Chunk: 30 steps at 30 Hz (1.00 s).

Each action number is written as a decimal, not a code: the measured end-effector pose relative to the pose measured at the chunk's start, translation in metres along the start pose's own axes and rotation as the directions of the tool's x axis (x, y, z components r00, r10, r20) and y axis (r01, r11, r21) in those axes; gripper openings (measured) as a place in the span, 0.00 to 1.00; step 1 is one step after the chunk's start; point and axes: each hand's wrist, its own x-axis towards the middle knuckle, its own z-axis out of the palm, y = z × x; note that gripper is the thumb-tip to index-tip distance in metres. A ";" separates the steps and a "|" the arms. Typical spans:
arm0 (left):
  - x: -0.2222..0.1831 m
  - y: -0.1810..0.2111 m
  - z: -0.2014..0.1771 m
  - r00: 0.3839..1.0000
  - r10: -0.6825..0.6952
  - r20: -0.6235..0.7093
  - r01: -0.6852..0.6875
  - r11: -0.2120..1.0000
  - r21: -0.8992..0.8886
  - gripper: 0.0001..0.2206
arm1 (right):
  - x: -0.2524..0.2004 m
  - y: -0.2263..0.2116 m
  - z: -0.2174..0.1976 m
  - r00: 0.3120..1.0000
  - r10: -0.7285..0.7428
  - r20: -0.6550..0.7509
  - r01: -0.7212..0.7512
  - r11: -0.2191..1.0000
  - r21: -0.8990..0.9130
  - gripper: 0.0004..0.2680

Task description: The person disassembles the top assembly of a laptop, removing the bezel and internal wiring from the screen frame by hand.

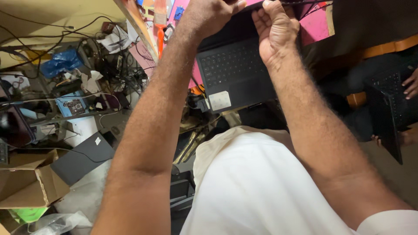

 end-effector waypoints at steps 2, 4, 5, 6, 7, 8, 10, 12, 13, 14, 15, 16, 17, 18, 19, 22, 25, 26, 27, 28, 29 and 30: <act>0.000 0.003 -0.002 1.000 -0.022 -0.007 0.022 0.999 -0.027 0.15 | 0.000 -0.002 0.002 1.000 0.002 -0.017 -0.002 1.000 -0.010 0.07; -0.002 0.006 -0.003 0.999 -0.018 -0.040 0.014 0.996 -0.089 0.13 | -0.002 -0.004 0.005 1.000 0.003 -0.021 -0.004 0.999 -0.039 0.06; -0.001 0.006 -0.004 0.999 -0.038 -0.021 0.036 0.996 -0.081 0.13 | -0.004 -0.004 0.005 1.000 0.004 -0.024 -0.005 0.999 -0.054 0.06; 0.000 0.007 -0.004 0.998 -0.060 -0.003 0.059 0.996 -0.071 0.13 | -0.005 -0.005 0.006 1.000 0.001 -0.022 -0.003 0.998 -0.055 0.06; 0.001 0.007 -0.004 0.997 -0.081 0.015 0.082 0.995 -0.062 0.14 | -0.006 -0.005 0.007 1.000 -0.001 -0.019 0.000 0.998 -0.056 0.06; 0.002 0.007 -0.005 0.996 -0.090 0.018 0.091 0.993 -0.078 0.13 | -0.006 -0.005 0.009 1.000 -0.002 -0.015 0.001 0.998 -0.057 0.06; 0.003 0.006 -0.004 0.994 -0.106 0.026 0.109 0.988 -0.113 0.12 | -0.006 -0.005 0.011 1.000 -0.003 -0.025 0.002 0.999 -0.037 0.07; 0.002 0.005 -0.004 0.994 -0.106 0.030 0.110 0.983 -0.148 0.12 | -0.007 -0.005 0.012 0.998 -0.010 -0.068 0.008 1.000 -0.028 0.08; 0.003 0.004 -0.004 0.994 -0.106 0.032 0.109 0.980 -0.166 0.13 | -0.007 -0.003 0.014 0.994 -0.015 -0.104 0.013 1.000 -0.028 0.09; 0.003 0.004 -0.004 0.993 -0.114 0.036 0.118 0.981 -0.154 0.13 | -0.008 -0.001 0.017 0.990 -0.018 -0.139 0.014 1.000 -0.028 0.09; 0.003 0.005 -0.004 0.992 -0.123 0.039 0.127 0.982 -0.143 0.13 | -0.009 0.000 0.020 0.987 -0.028 -0.155 0.023 0.999 -0.038 0.10; 0.003 0.006 -0.003 0.990 -0.131 0.043 0.136 0.982 -0.132 0.13 | -0.010 0.001 0.023 0.984 -0.039 -0.173 0.031 0.998 -0.048 0.10; 0.002 0.007 -0.003 0.991 -0.124 0.040 0.128 0.982 -0.138 0.13 | -0.011 0.003 0.027 0.981 -0.049 -0.190 0.039 0.997 -0.059 0.11; 0.002 0.008 -0.003 0.993 -0.112 0.034 0.116 0.983 -0.143 0.12 | -0.014 0.005 0.031 0.979 -0.052 -0.196 0.040 0.997 -0.068 0.12; 0.003 0.008 -0.004 0.995 -0.100 0.028 0.103 0.984 -0.148 0.12 | -0.019 0.008 0.035 0.978 -0.055 -0.201 0.040 0.996 -0.077 0.12; 0.004 0.006 0.000 0.995 -0.097 0.010 0.097 0.980 -0.171 0.11 | -0.026 0.011 0.047 0.969 -0.087 -0.233 0.057 0.989 -0.133 0.13; 0.006 -0.001 0.006 0.999 -0.051 -0.019 0.049 0.992 -0.115 0.12 | -0.028 0.010 0.049 0.959 -0.105 -0.264 0.060 0.983 -0.174 0.13; 0.007 -0.003 0.007 0.999 -0.043 -0.025 0.039 0.992 -0.119 0.13 | -0.027 0.010 0.049 0.957 -0.104 -0.271 0.056 0.982 -0.182 0.13; 0.009 -0.005 0.009 0.999 -0.034 -0.030 0.030 0.992 -0.122 0.13 | -0.026 0.009 0.048 0.964 -0.097 -0.246 0.053 0.983 -0.178 0.13; 0.010 -0.007 0.010 0.999 -0.026 -0.034 0.022 0.992 -0.123 0.13 | -0.025 0.007 0.045 0.971 -0.087 -0.222 0.049 0.984 -0.171 0.13; 0.009 -0.008 0.010 0.998 -0.044 -0.037 0.039 0.992 -0.122 0.13 | -0.024 0.006 0.043 0.977 -0.077 -0.199 0.044 0.985 -0.164 0.13; 0.011 -0.007 0.011 0.998 -0.057 -0.037 0.052 0.991 -0.123 0.13 | -0.023 0.004 0.039 0.988 -0.057 -0.147 0.035 0.989 -0.146 0.12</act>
